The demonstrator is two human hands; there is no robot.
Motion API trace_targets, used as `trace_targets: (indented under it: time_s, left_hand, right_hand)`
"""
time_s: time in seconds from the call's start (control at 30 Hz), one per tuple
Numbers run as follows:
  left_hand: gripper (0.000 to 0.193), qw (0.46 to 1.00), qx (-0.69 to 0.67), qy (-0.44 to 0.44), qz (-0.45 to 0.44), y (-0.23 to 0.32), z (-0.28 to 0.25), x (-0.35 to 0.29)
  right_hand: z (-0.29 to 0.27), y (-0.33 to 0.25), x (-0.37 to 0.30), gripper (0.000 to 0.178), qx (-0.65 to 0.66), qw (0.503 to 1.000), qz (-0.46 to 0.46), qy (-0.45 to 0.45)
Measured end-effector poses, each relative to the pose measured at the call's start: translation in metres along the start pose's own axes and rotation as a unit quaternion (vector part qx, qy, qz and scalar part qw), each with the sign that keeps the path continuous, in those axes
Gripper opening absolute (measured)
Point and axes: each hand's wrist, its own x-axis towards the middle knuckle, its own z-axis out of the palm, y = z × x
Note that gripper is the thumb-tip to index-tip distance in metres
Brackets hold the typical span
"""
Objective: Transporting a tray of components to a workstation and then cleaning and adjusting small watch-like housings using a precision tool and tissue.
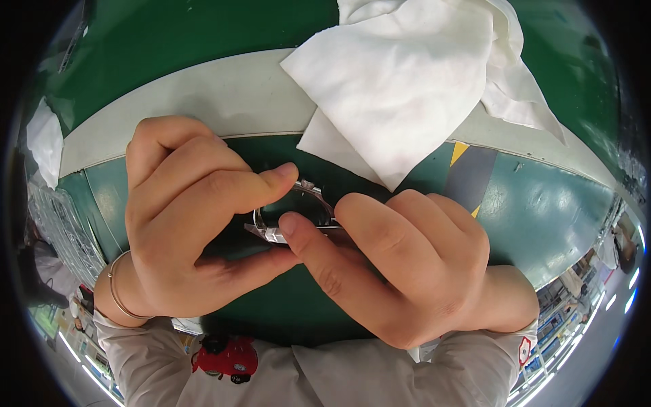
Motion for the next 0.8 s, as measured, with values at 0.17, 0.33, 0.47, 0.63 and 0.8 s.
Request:
trace_targets:
  time_s: [0.17,0.33,0.47,0.63,0.8]
  left_hand:
    - [0.048,1.0,0.004,0.018,0.004,0.0,0.002,-0.001]
    - [0.049,1.0,0.005,0.011,0.005,0.003,0.001,-0.002]
    - [0.051,1.0,0.01,0.009,0.008,0.004,0.004,-0.003]
    - [0.051,1.0,0.001,0.012,0.006,0.004,0.005,-0.003]
    - [0.051,1.0,0.0,0.017,0.009,0.004,0.004,-0.002]
  right_hand:
    - [0.003,-0.002,-0.002,0.037,-0.028,0.999,-0.019,0.015]
    - [0.005,-0.004,-0.002,0.039,-0.048,0.998,-0.023,0.026]
    - [0.002,0.0,0.0,0.042,-0.031,0.999,-0.01,0.016]
    - [-0.003,0.004,-0.003,0.043,0.006,1.0,-0.009,0.001]
    - [-0.006,0.005,-0.001,0.042,0.024,1.0,-0.013,-0.011]
